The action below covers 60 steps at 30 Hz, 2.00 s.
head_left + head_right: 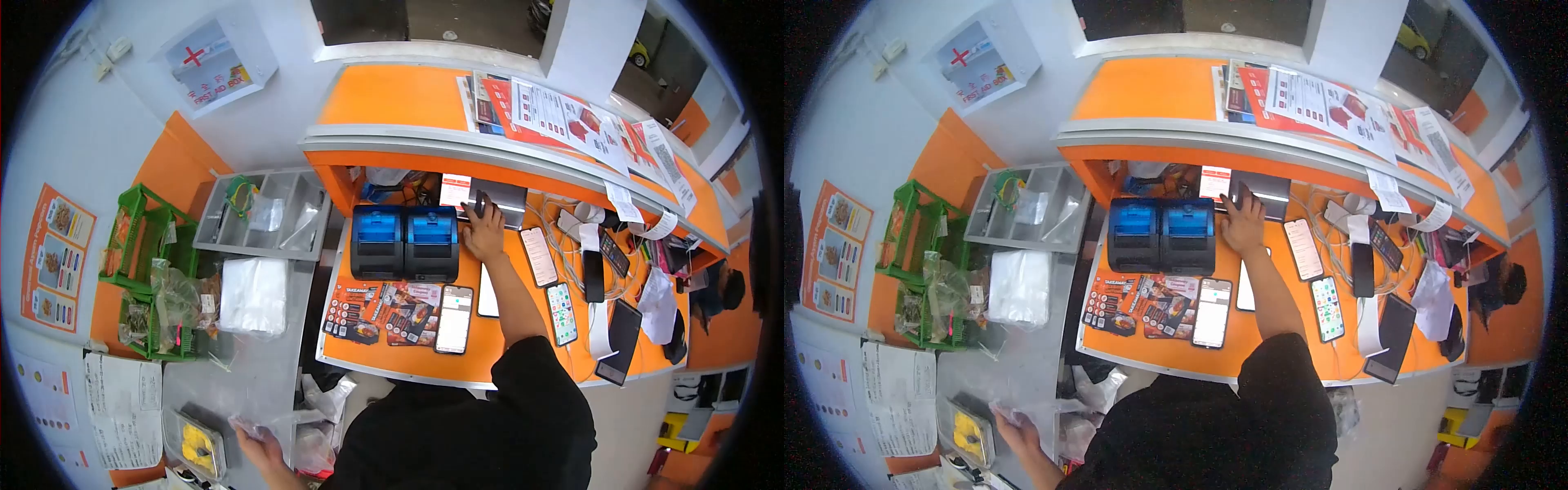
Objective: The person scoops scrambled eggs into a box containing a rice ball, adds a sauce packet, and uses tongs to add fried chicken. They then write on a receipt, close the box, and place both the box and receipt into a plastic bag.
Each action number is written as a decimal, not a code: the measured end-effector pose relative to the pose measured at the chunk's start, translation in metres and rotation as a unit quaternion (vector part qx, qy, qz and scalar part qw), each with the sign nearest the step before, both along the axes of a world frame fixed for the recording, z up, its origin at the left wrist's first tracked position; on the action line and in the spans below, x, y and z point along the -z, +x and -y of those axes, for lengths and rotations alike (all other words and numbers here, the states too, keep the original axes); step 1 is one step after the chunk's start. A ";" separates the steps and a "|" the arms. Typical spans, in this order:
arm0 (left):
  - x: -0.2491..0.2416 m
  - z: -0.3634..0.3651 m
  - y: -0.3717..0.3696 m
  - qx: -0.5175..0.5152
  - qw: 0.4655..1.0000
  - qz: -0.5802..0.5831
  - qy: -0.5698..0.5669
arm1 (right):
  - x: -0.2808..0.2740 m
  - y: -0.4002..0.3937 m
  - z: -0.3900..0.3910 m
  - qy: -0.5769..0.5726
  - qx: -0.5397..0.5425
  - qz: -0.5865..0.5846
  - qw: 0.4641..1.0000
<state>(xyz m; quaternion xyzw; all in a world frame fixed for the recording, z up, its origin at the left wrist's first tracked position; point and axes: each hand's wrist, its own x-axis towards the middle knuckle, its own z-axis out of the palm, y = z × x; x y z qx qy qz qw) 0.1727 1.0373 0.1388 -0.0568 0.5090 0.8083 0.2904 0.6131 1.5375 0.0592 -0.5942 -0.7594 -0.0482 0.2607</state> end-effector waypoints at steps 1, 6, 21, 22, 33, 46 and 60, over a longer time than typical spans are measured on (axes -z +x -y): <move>-0.005 -0.006 0.002 0.011 1.000 -0.004 0.008 | -0.007 -0.003 0.003 0.018 0.005 -0.045 0.999; -0.005 -0.045 0.035 0.069 0.990 -0.100 -0.071 | -0.047 -0.078 0.087 -0.002 -0.146 -0.461 0.875; -0.033 -0.102 0.104 0.139 0.987 0.035 0.073 | -0.072 -0.219 0.254 -0.401 -0.449 -0.464 0.650; -0.013 -0.085 0.071 0.190 0.966 0.072 0.160 | -0.072 -0.218 0.251 -0.440 -0.411 -0.490 0.630; -0.040 -0.103 0.053 0.234 0.938 -0.208 -0.147 | -0.078 -0.207 0.265 -0.425 -0.453 -0.423 0.660; -0.061 -0.098 0.047 0.005 0.992 -0.127 0.005 | -0.109 -0.231 0.189 -0.546 -0.210 -0.683 0.438; -0.060 -0.046 0.049 0.060 0.990 0.125 -0.005 | -0.093 -0.241 0.228 -0.610 -0.325 -0.475 0.544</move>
